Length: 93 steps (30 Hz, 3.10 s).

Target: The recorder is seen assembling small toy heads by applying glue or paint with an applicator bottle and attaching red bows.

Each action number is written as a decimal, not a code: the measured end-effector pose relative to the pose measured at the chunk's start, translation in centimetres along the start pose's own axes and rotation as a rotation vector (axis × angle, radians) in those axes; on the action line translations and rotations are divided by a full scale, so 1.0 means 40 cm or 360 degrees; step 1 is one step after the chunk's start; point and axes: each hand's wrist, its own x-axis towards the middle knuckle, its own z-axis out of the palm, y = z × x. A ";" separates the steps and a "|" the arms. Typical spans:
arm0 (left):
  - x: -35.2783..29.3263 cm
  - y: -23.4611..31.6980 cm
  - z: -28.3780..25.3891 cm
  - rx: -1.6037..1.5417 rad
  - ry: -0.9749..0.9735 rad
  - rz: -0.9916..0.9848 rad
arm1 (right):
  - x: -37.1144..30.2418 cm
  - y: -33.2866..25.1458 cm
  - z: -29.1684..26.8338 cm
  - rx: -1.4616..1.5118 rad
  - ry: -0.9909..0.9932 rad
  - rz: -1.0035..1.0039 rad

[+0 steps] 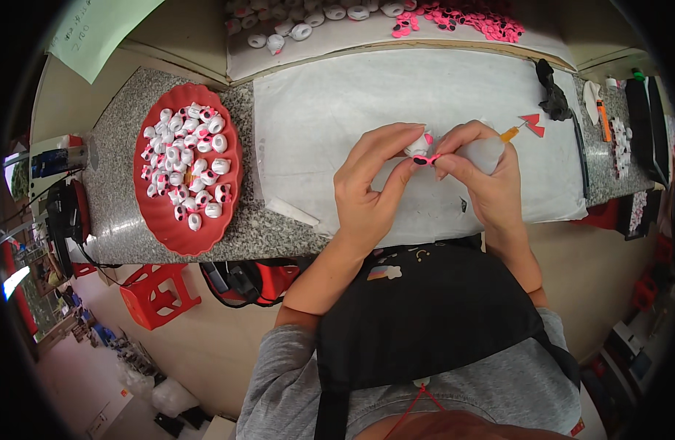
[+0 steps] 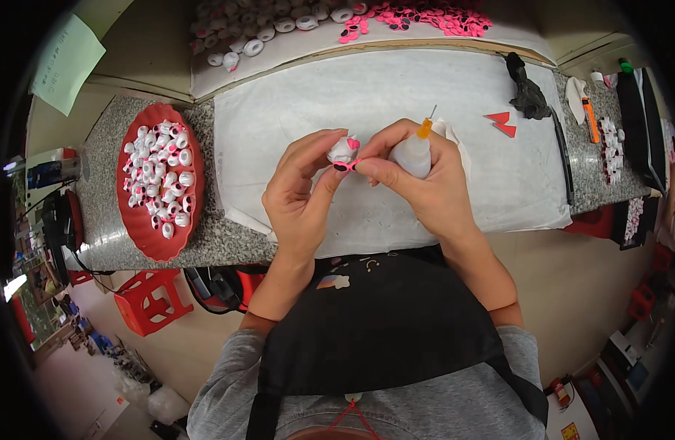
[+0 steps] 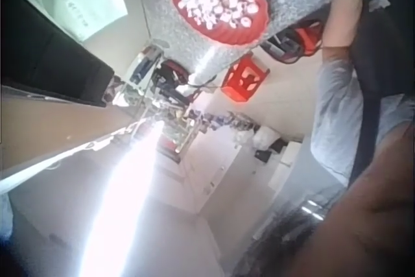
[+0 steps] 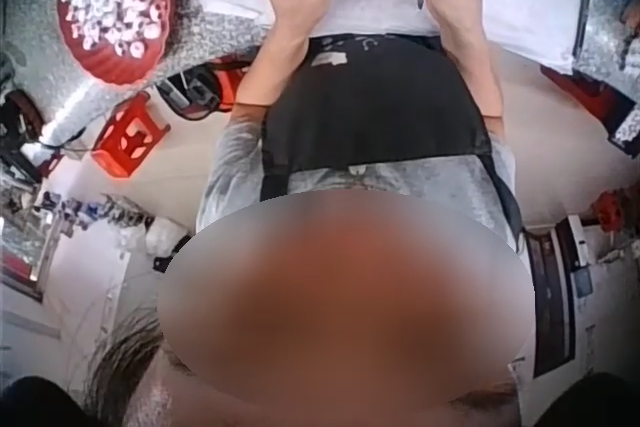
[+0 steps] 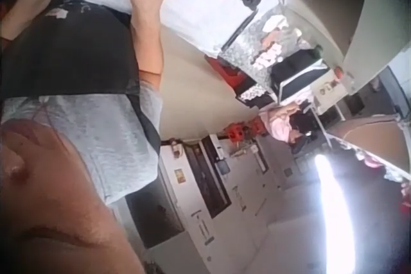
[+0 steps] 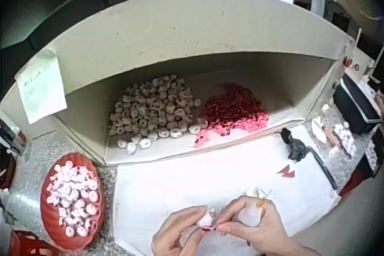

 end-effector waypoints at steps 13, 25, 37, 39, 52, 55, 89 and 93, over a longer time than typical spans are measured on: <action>-0.003 0.022 -0.016 -0.0627 -0.0035 -0.0443 | -0.008 0.035 0.010 -0.0269 0.0116 -0.0203; -0.005 0.010 -0.031 -0.0894 -0.0331 -0.0432 | -0.009 0.028 0.003 0.0118 -0.0121 -0.0084; -0.002 0.012 -0.026 -0.0875 -0.0352 -0.0417 | -0.012 0.022 0.001 0.0183 -0.0131 0.0010; -0.003 0.014 -0.025 -0.0871 -0.0331 -0.0445 | -0.011 0.020 0.003 0.0196 -0.0144 -0.0065; -0.004 0.025 -0.023 -0.0847 -0.0244 -0.0552 | -0.012 0.020 0.008 0.0199 -0.0115 0.0011; -0.008 0.021 -0.020 -0.0706 -0.0245 -0.0494 | -0.015 0.023 0.003 0.0090 -0.0086 -0.0012; 0.167 0.094 -0.187 0.1265 0.0351 0.0610 | 0.003 0.035 -0.033 0.0119 0.0218 -0.0183; 0.360 -0.052 -0.025 0.1397 -0.0306 0.0953 | -0.005 0.048 -0.040 0.0240 0.0047 -0.0277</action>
